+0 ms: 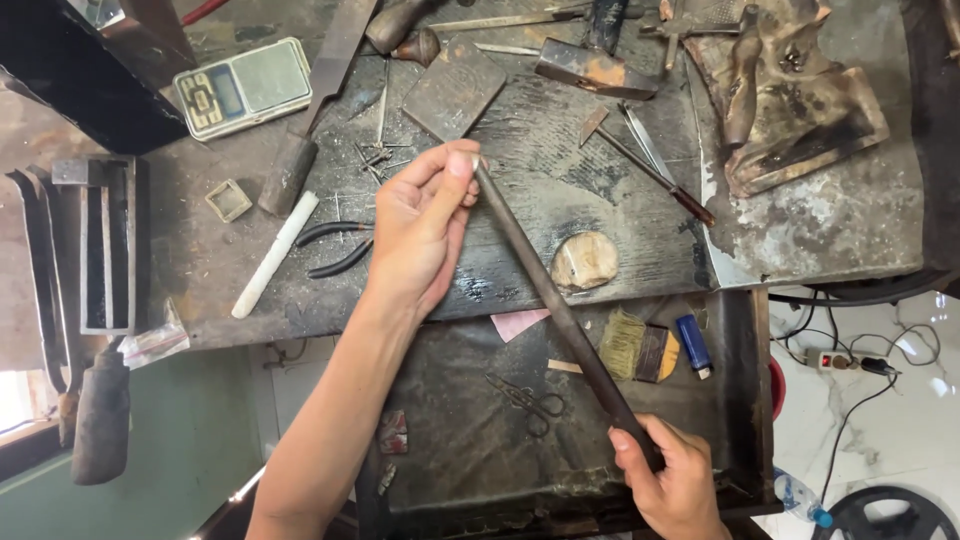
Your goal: A person uses a file and sandpaper to smooth the surface of a metal ring while it is held on a ring mandrel at a jeweler's bench.
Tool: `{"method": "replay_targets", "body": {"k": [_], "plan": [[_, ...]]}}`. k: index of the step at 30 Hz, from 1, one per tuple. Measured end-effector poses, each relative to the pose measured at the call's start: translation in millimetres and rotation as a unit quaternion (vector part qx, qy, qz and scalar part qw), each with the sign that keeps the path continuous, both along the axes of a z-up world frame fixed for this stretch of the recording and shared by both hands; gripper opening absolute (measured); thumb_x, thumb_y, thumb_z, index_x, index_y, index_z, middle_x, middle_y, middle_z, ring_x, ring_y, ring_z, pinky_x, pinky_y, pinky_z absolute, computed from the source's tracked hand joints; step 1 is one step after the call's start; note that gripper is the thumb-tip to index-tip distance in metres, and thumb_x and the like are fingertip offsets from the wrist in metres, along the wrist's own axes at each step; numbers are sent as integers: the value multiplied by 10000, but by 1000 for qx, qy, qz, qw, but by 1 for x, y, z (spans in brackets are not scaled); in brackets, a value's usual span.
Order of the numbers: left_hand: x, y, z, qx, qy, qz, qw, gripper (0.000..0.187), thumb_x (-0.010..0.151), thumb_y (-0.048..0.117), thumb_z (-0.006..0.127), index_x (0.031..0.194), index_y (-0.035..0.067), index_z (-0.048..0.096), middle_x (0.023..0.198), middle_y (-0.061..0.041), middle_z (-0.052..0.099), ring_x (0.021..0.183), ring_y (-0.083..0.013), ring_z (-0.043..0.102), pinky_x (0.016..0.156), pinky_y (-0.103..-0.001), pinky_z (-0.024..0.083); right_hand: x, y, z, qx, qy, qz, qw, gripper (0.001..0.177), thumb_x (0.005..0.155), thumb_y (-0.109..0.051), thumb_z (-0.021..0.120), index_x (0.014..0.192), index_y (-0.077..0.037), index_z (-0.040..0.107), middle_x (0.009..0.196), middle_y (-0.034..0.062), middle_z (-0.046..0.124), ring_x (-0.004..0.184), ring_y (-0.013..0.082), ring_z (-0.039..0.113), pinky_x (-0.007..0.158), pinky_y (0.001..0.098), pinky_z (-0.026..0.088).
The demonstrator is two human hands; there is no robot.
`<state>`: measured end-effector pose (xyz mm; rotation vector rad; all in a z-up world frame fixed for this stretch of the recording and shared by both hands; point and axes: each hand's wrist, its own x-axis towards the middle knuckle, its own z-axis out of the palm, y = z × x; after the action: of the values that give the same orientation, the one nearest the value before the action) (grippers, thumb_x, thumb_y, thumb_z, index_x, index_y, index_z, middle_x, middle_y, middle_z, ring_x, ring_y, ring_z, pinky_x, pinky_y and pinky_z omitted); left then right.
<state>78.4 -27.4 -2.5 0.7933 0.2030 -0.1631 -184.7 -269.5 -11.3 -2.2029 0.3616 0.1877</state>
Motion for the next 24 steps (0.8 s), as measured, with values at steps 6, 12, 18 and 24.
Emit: {"method": "replay_targets", "body": {"k": [6,12,18,24], "plan": [[-48,-25,2,127,0,-152,980,214,919,240,737,1007,45,750,844,-13,657,702,-80,532,613,-200,434,20,24,25,162,54,-74,983,335,934,-274,645,793,14,740,494,63,552,399,122,488,355,262,443],[-68,-54,28,9,74,-114,991,321,1061,345,499,1075,36,585,841,-64,570,709,-142,523,610,-307,518,39,87,57,361,95,-138,917,371,923,-248,669,1102,73,720,628,60,543,475,138,473,404,267,368],[-47,-35,53,-256,216,-128,934,296,1055,416,514,1085,121,528,666,56,309,443,-18,206,297,-155,148,94,56,81,189,-78,113,972,365,919,-235,655,1188,10,684,1054,139,792,934,221,772,848,340,630],[-31,-32,52,-368,242,-188,878,334,1042,522,516,1022,191,557,650,82,312,441,8,194,277,-125,157,204,-9,55,-219,-321,158,908,239,1026,27,658,1240,123,703,1155,253,701,1040,349,649,929,417,550]]}}
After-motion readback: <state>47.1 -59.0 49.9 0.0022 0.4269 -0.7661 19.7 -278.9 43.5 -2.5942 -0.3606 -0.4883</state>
